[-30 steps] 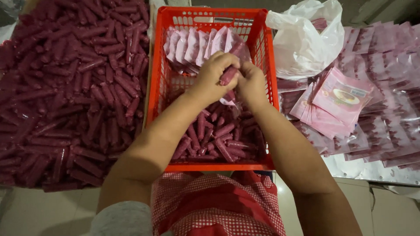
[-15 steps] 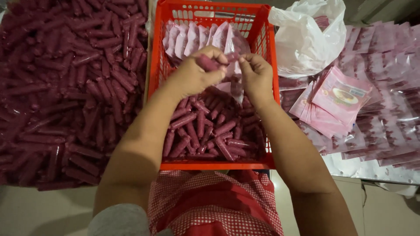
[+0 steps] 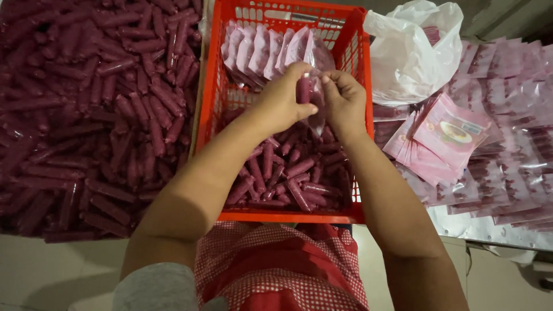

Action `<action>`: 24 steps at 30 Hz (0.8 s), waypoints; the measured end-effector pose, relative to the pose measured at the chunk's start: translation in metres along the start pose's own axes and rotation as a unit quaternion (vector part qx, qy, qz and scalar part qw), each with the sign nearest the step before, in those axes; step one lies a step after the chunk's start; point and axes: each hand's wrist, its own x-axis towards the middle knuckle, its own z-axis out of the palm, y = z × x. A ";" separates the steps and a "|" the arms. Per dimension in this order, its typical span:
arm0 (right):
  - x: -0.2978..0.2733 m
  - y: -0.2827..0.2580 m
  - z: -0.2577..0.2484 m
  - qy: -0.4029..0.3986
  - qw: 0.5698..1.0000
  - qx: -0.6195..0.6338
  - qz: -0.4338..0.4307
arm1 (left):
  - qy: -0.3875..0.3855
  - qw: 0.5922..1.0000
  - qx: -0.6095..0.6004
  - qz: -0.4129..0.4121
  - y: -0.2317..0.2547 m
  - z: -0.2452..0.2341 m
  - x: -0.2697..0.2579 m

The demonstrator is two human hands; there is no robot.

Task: The person places cylindrical food items into small plastic pouches by hand, picking the items from a red plastic crate and inserting them into the pouches.

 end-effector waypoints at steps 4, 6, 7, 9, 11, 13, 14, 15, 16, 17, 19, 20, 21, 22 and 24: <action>-0.001 -0.003 0.000 0.010 0.999 0.020 0.025 | 0.046 0.998 -0.035 -0.031 -0.002 0.003 0.007; 0.002 0.003 -0.004 -0.022 0.999 -0.005 0.024 | 0.054 0.990 -0.126 -0.040 0.009 -0.005 0.003; 0.002 0.004 -0.004 -0.023 0.999 -0.005 0.024 | 0.054 0.990 -0.127 -0.041 0.011 -0.005 0.001; 0.003 0.006 -0.004 -0.012 0.997 0.022 0.071 | 0.070 0.986 -0.150 0.003 0.017 -0.006 -0.003; 0.004 0.013 -0.005 -0.012 0.997 0.036 0.061 | 0.061 0.993 -0.091 0.032 0.009 0.003 0.000; 0.001 0.009 -0.004 -0.014 0.997 0.050 0.053 | 0.052 0.996 -0.032 0.060 -0.009 0.018 0.009; -0.002 0.002 -0.002 -0.015 0.994 0.068 0.085 | 0.062 0.983 0.108 0.132 -0.023 0.029 0.017; -0.005 -0.006 0.000 -0.015 0.989 0.086 0.118 | 0.069 0.946 0.246 0.200 -0.037 0.040 0.025; -0.004 -0.003 -0.002 -0.017 0.989 0.086 0.118 | 0.070 0.946 0.246 0.199 -0.022 0.028 0.018; -0.003 0.000 -0.004 -0.018 0.994 0.050 0.093 | 0.012 0.969 0.211 0.126 -0.006 0.017 0.011; -0.001 0.001 -0.009 -0.015 0.998 0.014 0.064 | -0.045 0.982 0.176 0.057 0.027 -0.006 -0.004; -0.003 -0.001 -0.012 -0.060 0.993 0.073 0.064 | -0.089 0.989 0.121 -0.012 0.044 -0.018 -0.013; -0.004 -0.002 -0.015 -0.104 0.984 0.131 0.064 | -0.133 0.986 0.065 -0.079 0.060 -0.029 -0.021; -0.004 -0.005 -0.014 -0.102 0.984 0.132 0.063 | -0.134 0.986 0.067 -0.078 0.034 -0.016 -0.006; -0.007 -0.009 -0.012 -0.175 0.974 0.142 0.034 | -0.092 0.994 0.012 0.062 -0.018 0.009 0.023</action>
